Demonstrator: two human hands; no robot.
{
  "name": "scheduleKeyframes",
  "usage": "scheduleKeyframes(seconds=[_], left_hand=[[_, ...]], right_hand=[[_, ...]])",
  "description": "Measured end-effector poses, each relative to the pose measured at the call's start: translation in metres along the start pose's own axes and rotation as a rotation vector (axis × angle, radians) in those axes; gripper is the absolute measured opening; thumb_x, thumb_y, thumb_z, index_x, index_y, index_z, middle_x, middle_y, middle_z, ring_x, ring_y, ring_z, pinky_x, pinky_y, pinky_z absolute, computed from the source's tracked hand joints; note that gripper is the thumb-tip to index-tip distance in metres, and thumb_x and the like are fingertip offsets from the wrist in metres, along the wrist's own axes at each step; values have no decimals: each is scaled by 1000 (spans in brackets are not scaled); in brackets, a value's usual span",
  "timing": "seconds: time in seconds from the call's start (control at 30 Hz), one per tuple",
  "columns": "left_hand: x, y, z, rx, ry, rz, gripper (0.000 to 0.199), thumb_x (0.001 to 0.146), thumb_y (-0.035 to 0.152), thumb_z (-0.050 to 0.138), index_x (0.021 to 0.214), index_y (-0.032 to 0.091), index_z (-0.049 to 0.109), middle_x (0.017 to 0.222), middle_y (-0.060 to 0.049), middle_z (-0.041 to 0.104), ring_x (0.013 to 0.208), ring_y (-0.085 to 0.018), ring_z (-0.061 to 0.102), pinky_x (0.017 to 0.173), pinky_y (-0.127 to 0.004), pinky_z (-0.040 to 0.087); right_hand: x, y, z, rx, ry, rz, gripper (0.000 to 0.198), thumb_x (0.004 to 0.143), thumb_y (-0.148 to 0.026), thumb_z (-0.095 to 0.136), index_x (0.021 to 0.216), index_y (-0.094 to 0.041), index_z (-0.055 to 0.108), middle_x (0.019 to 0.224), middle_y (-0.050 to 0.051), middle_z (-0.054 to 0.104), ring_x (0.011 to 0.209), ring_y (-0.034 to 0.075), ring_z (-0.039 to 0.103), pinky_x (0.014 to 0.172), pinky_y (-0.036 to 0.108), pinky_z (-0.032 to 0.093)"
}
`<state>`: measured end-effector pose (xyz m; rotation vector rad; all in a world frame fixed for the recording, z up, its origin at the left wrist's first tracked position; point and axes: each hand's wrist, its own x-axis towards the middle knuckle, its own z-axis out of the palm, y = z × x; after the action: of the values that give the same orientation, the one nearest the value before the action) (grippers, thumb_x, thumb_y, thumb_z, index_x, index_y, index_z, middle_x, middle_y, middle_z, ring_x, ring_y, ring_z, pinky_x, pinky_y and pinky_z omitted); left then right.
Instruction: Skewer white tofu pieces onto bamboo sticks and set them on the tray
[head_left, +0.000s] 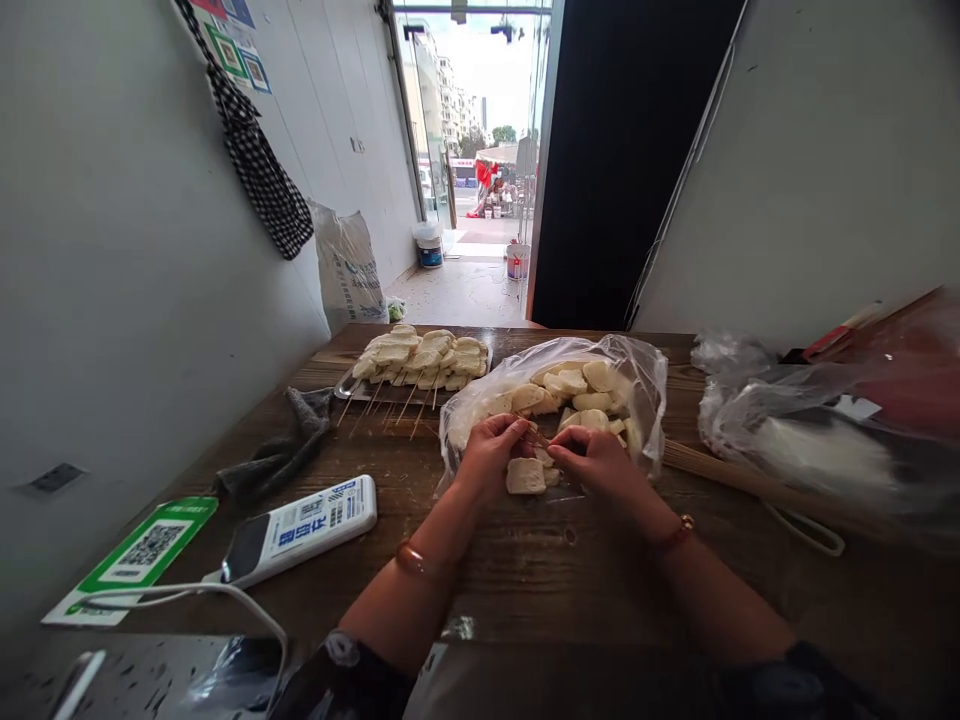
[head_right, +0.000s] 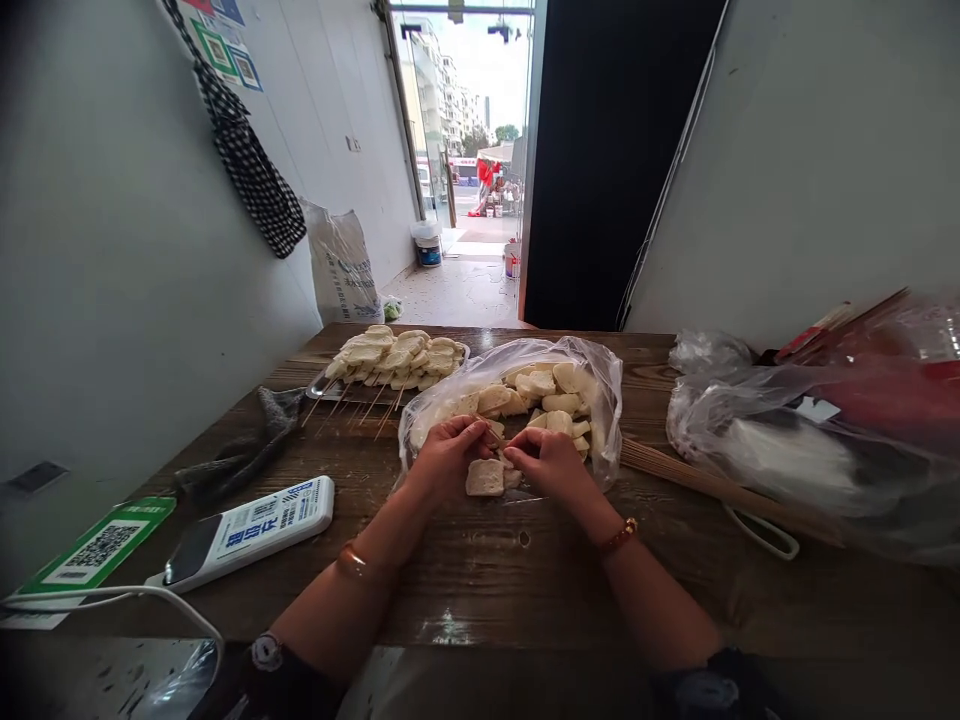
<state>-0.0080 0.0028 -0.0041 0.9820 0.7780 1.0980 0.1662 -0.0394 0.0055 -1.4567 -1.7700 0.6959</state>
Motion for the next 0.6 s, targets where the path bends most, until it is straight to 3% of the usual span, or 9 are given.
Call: scheduleKeyframes(seconds=[0.17, 0.37, 0.6], left_hand=[[2, 1, -2, 73, 41, 14, 40, 67, 47, 78, 83, 11, 68, 72, -5, 69, 52, -9, 58, 52, -20, 47], [3, 4, -4, 134, 122, 17, 44, 67, 46, 78, 91, 12, 66, 72, -2, 67, 53, -8, 57, 52, -20, 47], [4, 3, 0, 202, 154, 36, 48, 68, 42, 78, 103, 13, 61, 75, -1, 66, 54, -8, 59, 53, -20, 47]], right_hand=[[-3, 12, -5, -122, 33, 6, 27, 84, -40, 61, 76, -18, 73, 61, 1, 68, 55, 15, 57, 54, 26, 38], [-6, 19, -7, -183, 71, -85, 27, 89, -37, 56, 78, -20, 74, 79, 4, 74, 73, 19, 65, 67, 29, 43], [-7, 20, -13, -216, 122, -129, 24, 91, -32, 56, 81, -21, 75, 80, 5, 72, 74, 19, 64, 68, 30, 44]])
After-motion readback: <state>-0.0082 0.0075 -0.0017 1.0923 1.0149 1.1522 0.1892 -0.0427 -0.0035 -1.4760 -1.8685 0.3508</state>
